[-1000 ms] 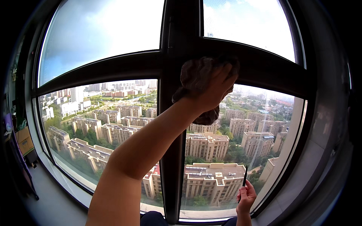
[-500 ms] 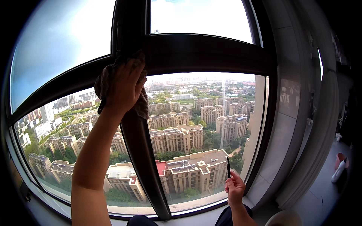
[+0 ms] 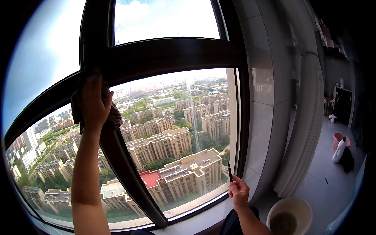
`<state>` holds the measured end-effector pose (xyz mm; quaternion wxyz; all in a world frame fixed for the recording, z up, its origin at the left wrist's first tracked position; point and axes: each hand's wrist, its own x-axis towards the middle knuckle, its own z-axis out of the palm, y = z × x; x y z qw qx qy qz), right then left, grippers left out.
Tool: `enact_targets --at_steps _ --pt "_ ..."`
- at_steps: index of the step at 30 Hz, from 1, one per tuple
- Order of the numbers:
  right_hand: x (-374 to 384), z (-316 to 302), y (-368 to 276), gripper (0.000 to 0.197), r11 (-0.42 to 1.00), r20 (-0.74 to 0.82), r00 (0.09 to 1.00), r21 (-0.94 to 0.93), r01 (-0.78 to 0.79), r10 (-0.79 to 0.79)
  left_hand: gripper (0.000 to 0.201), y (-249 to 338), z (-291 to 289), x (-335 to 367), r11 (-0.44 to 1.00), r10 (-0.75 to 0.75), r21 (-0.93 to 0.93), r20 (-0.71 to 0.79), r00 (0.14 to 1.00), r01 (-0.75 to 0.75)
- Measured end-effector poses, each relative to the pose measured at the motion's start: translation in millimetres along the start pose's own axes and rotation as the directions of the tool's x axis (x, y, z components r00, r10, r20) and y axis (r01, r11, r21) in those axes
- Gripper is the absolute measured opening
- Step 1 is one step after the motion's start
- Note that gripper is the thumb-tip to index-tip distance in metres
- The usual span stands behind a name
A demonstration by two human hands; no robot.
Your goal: The person cleans the interior tracks and frames of a large glass window using a cloth and a narrow tool to reach into crevices.
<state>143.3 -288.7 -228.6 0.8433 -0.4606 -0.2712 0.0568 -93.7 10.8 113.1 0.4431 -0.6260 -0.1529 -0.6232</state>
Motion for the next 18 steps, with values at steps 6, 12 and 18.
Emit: enact_targets --at_steps 6,12,18 --pt "-20 -8 -16 0.027 1.0 -0.011 1.0 0.016 -0.012 0.012 0.069 0 -5 -23 0.987 -0.16 0.002 -0.083 0.984 0.161" --pt "-44 -30 -30 0.026 1.0 -0.047 0.999 -0.014 0.015 -0.016 0.07 14 -7 -61 0.949 -0.304 0.08 -0.017 0.953 0.304" --pt "-82 -72 -54 0.027 0.994 -0.105 0.992 -0.089 0.065 -0.074 0.069 35 -15 -90 0.953 -0.295 0.075 0.022 0.955 0.292"
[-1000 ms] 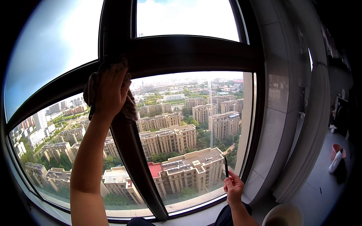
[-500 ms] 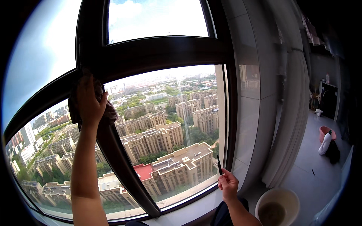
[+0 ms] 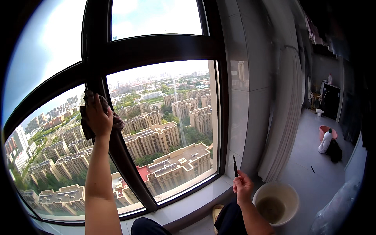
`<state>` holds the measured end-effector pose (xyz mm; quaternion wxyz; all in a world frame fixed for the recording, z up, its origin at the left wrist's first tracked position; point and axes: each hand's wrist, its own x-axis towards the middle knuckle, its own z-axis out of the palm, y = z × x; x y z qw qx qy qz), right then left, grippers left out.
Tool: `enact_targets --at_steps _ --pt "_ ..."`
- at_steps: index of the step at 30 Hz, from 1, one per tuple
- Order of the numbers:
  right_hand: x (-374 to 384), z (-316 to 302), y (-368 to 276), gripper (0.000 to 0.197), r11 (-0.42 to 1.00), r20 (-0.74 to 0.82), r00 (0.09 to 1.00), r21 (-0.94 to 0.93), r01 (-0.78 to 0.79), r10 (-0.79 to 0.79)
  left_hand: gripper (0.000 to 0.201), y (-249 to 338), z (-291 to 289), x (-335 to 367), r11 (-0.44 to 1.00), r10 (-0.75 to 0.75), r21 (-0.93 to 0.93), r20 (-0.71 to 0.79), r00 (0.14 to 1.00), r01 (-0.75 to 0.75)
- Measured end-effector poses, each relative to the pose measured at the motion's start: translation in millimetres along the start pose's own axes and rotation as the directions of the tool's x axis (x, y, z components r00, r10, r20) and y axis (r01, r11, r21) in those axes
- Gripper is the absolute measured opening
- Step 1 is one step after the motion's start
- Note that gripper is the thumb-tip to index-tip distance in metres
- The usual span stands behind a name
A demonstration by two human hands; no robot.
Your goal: The person cleans the interior tracks and frames of a large glass window using a cloth and a narrow tool to reach into crevices.
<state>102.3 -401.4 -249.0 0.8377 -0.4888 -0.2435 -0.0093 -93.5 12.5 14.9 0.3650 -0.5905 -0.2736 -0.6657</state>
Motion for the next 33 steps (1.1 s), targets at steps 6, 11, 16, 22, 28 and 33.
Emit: enact_targets --at_steps 6,11,16,22,28,33 --pt "3 -13 -34 0.026 1.0 -0.048 0.999 -0.008 -0.014 0.014 0.069 0 -15 -8 0.999 -0.025 0.027 0.175 0.984 0.021" --pt "32 8 -28 0.027 0.998 -0.007 1.0 0.053 0.024 -0.024 0.056 -23 -14 3 0.961 0.078 -0.271 0.055 0.995 -0.06" --pt "71 23 3 0.026 1.0 -0.009 1.0 -0.001 -0.006 0.006 0.051 50 -29 54 0.909 0.121 -0.38 -0.145 0.982 -0.169" --pt "177 42 52 0.015 0.931 0.08 0.95 -0.192 0.311 -0.301 0.051 135 24 92 0.9 0.314 -0.207 -0.301 0.901 -0.383" --pt "296 99 30 0.012 0.776 0.184 0.758 0.045 0.629 -0.626 0.049 204 86 155 0.846 0.454 -0.136 -0.323 0.83 -0.516" --pt "384 178 -54 0.018 0.554 0.037 0.553 0.077 0.829 -0.832 0.042 203 88 192 0.809 0.528 -0.231 -0.116 0.841 -0.54"
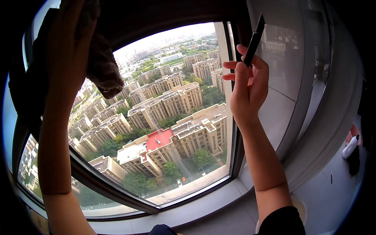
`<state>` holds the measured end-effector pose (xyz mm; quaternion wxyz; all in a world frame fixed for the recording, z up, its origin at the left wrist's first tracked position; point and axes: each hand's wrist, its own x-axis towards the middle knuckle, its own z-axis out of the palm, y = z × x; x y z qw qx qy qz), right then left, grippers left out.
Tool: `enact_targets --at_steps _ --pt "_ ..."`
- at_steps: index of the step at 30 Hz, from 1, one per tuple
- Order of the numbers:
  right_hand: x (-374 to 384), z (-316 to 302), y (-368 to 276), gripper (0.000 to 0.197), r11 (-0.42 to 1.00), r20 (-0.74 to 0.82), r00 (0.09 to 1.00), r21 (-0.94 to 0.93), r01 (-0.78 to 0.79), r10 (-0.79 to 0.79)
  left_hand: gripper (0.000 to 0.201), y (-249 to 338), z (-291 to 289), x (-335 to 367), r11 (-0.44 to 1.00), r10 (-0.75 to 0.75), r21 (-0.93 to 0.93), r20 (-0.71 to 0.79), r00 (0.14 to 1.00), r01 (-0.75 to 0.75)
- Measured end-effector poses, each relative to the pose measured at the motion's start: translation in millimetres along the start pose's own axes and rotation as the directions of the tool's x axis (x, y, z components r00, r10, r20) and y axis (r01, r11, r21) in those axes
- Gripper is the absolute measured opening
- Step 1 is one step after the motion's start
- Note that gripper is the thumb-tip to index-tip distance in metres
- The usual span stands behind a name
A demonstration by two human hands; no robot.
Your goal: The person cleans the interior tracks and frames of a large glass window using a cloth and a narrow tool to reach into crevices.
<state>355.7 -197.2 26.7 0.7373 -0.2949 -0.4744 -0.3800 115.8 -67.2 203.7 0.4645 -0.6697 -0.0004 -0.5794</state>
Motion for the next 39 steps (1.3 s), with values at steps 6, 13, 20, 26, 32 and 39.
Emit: enact_targets --at_steps 6,13,20,26,32,39 --pt "41 14 1 0.019 0.972 -0.091 0.968 0.017 -0.234 0.235 0.044 -18 -47 -9 0.998 0.0 0.064 0.305 0.952 -0.021" --pt "38 -20 -95 0.012 0.678 -0.073 0.674 0.077 -0.731 0.735 0.052 4 -36 42 0.98 -0.061 -0.132 0.512 0.857 0.149" --pt "92 -83 -206 0.012 0.433 -0.04 0.432 0.031 -0.901 0.901 0.062 75 36 103 0.781 -0.06 -0.494 0.549 0.833 0.382" --pt "123 -136 -280 0.01 0.167 -0.264 0.179 -0.065 -0.984 0.948 0.05 150 80 145 0.591 -0.308 -0.529 0.548 0.777 0.608" --pt "155 -192 -279 0.01 0.108 -0.333 0.195 -0.263 -0.959 0.923 0.046 165 76 156 0.608 -0.402 -0.435 0.553 0.73 0.664" --pt "187 -138 -238 0.009 0.254 -0.227 0.306 -0.232 -0.939 0.925 0.039 142 62 127 0.656 -0.252 -0.474 0.596 0.763 0.587"
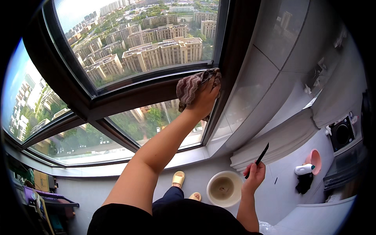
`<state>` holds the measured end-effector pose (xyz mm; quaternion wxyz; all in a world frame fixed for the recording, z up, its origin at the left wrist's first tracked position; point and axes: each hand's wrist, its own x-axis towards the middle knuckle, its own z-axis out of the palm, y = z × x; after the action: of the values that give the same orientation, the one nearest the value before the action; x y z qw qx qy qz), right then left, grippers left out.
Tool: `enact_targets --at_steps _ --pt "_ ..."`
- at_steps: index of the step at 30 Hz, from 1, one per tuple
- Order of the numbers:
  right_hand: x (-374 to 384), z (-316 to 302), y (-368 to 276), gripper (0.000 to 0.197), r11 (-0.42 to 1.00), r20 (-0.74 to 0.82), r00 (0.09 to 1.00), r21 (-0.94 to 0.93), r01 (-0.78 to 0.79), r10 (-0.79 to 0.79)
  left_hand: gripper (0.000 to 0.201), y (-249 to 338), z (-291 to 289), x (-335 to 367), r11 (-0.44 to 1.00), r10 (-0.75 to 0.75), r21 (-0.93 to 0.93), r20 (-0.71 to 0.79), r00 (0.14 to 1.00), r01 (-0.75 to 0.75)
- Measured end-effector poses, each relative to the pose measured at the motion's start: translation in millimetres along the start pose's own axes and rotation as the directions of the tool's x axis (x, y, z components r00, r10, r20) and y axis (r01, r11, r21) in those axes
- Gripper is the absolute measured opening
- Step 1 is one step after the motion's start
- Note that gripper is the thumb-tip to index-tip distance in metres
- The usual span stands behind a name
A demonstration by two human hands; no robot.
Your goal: The person cleans the interior tracks and frames of a large glass window using a cloth and a narrow tool to reach into crevices.
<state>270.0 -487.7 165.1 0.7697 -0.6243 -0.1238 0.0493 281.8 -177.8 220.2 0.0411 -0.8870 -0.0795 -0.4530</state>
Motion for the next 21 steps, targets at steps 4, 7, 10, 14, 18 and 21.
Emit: enact_targets --at_steps 4,7,10,14,18,21 --pt "7 21 -2 0.01 1.0 0.079 0.997 -0.025 -0.011 0.013 0.039 5 11 15 0.987 -0.109 -0.123 -0.052 0.993 0.102" --pt "18 25 -1 0.014 0.995 0.002 1.0 -0.103 -0.015 0.015 0.038 22 17 23 0.972 -0.173 -0.167 -0.051 0.984 0.163" --pt "34 37 -3 0.014 0.989 -0.024 1.0 -0.15 0.003 -0.007 0.031 20 16 21 0.963 -0.162 -0.222 -0.033 0.986 0.151" --pt "50 70 -11 0.015 0.99 -0.03 0.999 -0.143 0.019 -0.023 0.025 20 -3 31 0.964 -0.11 -0.249 -0.039 0.993 0.097" --pt "62 109 -15 0.015 0.993 -0.018 0.998 -0.099 0.059 -0.061 0.031 10 -3 29 0.973 -0.032 -0.231 -0.052 0.998 0.019" --pt "63 122 -14 0.014 0.989 0.017 0.997 -0.12 0.082 -0.081 0.029 7 7 26 0.927 -0.081 -0.368 -0.028 0.996 0.065"
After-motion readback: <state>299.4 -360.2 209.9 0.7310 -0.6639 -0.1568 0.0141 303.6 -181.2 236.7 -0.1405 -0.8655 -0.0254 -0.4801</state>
